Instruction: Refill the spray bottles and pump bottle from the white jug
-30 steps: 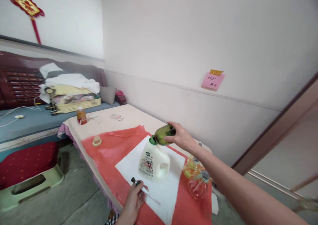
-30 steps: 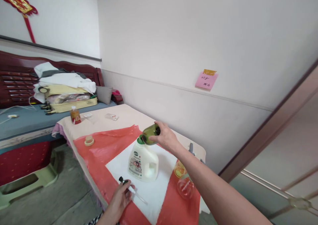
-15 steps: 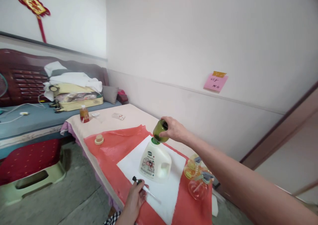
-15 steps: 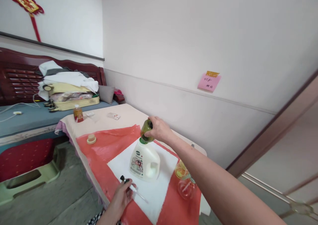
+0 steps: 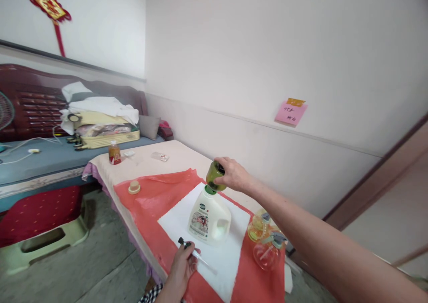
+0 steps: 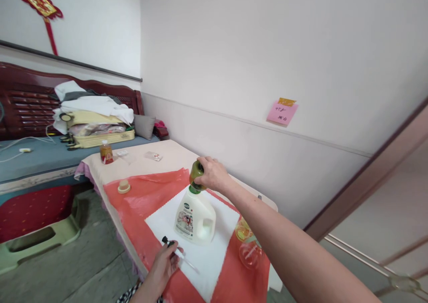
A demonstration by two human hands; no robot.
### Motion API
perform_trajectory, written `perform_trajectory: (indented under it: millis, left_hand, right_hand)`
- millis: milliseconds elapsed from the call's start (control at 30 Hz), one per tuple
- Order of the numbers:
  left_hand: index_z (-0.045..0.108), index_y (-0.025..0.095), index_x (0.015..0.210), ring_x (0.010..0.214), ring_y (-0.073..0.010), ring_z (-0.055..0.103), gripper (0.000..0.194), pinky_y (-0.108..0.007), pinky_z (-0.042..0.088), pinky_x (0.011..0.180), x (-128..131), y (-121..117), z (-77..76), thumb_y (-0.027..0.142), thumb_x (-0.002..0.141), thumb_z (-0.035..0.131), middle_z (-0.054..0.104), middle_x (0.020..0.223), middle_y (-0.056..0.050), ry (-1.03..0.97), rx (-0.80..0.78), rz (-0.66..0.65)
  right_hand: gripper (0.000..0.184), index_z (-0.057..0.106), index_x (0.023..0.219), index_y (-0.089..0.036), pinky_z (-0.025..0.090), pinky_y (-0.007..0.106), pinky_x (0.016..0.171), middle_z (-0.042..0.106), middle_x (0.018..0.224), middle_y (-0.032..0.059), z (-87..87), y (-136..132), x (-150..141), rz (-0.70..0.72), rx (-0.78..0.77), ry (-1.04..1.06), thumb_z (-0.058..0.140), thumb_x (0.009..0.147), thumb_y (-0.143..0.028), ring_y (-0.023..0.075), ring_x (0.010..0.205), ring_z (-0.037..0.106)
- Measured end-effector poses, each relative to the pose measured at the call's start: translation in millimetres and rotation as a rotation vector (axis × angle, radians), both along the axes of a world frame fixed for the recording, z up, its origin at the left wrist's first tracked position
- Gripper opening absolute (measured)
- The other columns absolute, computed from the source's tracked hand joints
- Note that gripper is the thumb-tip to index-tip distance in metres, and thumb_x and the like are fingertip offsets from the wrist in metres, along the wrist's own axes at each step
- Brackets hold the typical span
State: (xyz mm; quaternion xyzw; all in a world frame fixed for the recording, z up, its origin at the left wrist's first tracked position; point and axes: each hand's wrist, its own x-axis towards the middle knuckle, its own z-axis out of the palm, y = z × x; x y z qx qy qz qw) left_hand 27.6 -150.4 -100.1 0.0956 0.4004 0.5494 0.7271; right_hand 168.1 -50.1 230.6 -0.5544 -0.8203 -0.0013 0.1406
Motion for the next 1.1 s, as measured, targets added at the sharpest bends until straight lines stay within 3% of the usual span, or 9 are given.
perform_trajectory:
  millis: [533, 833, 967, 1100]
  left_hand:
    - [0.057, 0.017, 0.086, 0.047, -0.0071, 0.057, 0.031, -0.016, 0.047, 0.048, 0, -1, -1.0, 0.027, 0.069, 0.082, 0.071, 0.069, -0.002, 0.014, 0.003, 0.008]
    - [0.056, 0.018, 0.087, 0.046, -0.0093, 0.06, 0.025, -0.018, 0.049, 0.047, 1, -3, 4.0, 0.021, 0.074, 0.077, 0.07, 0.066, -0.002, 0.044, -0.023, 0.038]
    - [0.056, 0.017, 0.087, 0.045, -0.0097, 0.06, 0.018, -0.018, 0.049, 0.046, 0, -6, 11.0, 0.023, 0.081, 0.071, 0.071, 0.067, -0.004, 0.043, -0.033, 0.072]
    - [0.057, 0.016, 0.09, 0.046, -0.01, 0.06, 0.01, -0.019, 0.049, 0.047, -2, -7, 14.8, 0.022, 0.086, 0.064, 0.071, 0.067, -0.005, 0.02, -0.011, 0.105]
  right_hand:
    - [0.069, 0.05, 0.13, -0.019, 0.04, 0.04, 0.093, 0.056, 0.126, 0.012, -8.9, -8, 12, 0.023, 0.021, 0.106, 0.071, 0.066, -0.032, 0.0287, 0.108, 0.052]
    - [0.083, 0.046, 0.137, -0.025, 0.038, 0.043, 0.1, 0.056, 0.128, 0.0086, -30.6, -22, 34, -0.069, 0.041, 0.475, 0.077, 0.06, -0.033, 0.0286, 0.115, 0.051]
    - [0.077, 0.049, 0.132, -0.024, 0.039, 0.043, 0.105, 0.054, 0.133, 0.0091, -57.6, -43, 64, -0.204, 0.042, 0.831, 0.076, 0.061, -0.04, 0.028, 0.121, 0.051]
    - [0.065, 0.049, 0.129, -0.027, 0.053, 0.042, 0.087, 0.059, 0.131, 0.0111, -121.9, -87, 105, -0.384, -0.104, 1.249, 0.065, 0.073, -0.055, 0.0299, 0.114, 0.06]
